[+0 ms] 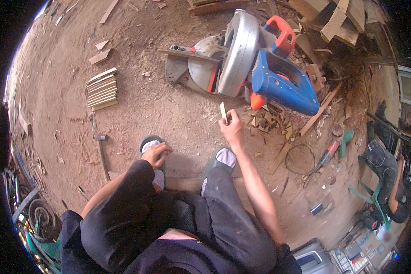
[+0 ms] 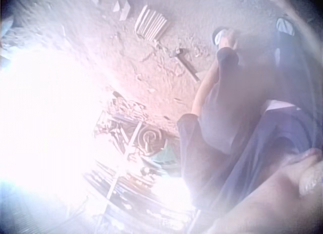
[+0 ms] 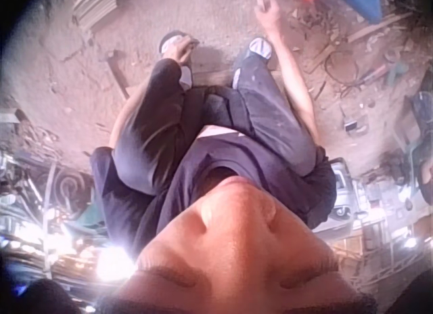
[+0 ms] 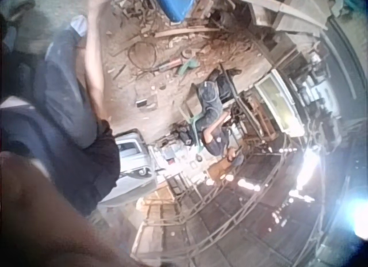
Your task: The person operates a miter saw to cut small rectangular wood pieces from a longer strip, clearing debris and stacking the finished pieces by hand.
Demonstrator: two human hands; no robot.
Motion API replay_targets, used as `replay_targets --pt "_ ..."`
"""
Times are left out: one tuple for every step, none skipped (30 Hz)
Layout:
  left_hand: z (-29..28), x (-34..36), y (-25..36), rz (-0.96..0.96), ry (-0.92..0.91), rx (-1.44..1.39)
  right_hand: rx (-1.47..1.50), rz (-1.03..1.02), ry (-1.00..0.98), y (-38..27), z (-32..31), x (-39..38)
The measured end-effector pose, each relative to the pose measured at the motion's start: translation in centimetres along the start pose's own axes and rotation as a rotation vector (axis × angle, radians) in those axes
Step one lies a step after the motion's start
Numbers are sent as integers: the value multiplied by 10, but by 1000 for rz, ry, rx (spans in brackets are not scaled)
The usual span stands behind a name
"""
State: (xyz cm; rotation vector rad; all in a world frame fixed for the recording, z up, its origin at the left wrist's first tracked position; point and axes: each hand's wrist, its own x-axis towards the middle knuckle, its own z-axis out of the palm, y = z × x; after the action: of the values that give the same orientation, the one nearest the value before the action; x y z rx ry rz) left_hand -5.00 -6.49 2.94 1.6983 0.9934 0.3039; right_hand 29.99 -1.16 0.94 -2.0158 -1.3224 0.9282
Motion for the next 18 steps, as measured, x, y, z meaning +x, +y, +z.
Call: replay_targets --pt "0 -1 1 -1 6 3 26 12 -17 -1 -5 1" --pt "0 0 2 4 9 5 6 -43 23 4 -9 4" --pt "-1 1 2 -3 3 2 -14 -55 41 8 -12 6" --pt "-1 2 4 -10 -4 -1 -33 -67 59 12 -14 9" --pt "-1 2 3 -18 -11 -5 -52 -78 76 13 -16 11" --pt "-1 2 3 -12 -5 -3 -67 -101 70 13 -16 12" --pt "0 3 2 -6 1 -1 -138 -93 6 13 -17 12" --pt "1 3 1 0 7 1 -210 -85 -57 13 -18 12" --pt "1 2 1 3 8 -5 -280 -78 -122 12 -18 12" --pt "1 2 1 6 9 -12 -359 -105 -191 12 -18 13" --pt "1 2 0 10 10 -20 -375 -135 -163 13 -18 12" --pt "2 1 -1 8 11 -23 -391 -164 -134 13 -16 11" --pt "3 1 -3 7 12 -27 -407 -194 -105 13 -15 9" --pt "2 1 -2 4 14 -30 -390 -208 -86 11 -14 7" --pt "2 1 -1 -7 5 -14 -374 -223 -67 10 -13 4" --pt "1 1 0 -18 -5 1 -358 -237 -48 8 -12 2" --pt "0 1 1 -26 -16 17 -373 -237 -63 8 -11 2" --pt "0 2 1 -28 -16 6 -387 -237 -77 7 -10 2"
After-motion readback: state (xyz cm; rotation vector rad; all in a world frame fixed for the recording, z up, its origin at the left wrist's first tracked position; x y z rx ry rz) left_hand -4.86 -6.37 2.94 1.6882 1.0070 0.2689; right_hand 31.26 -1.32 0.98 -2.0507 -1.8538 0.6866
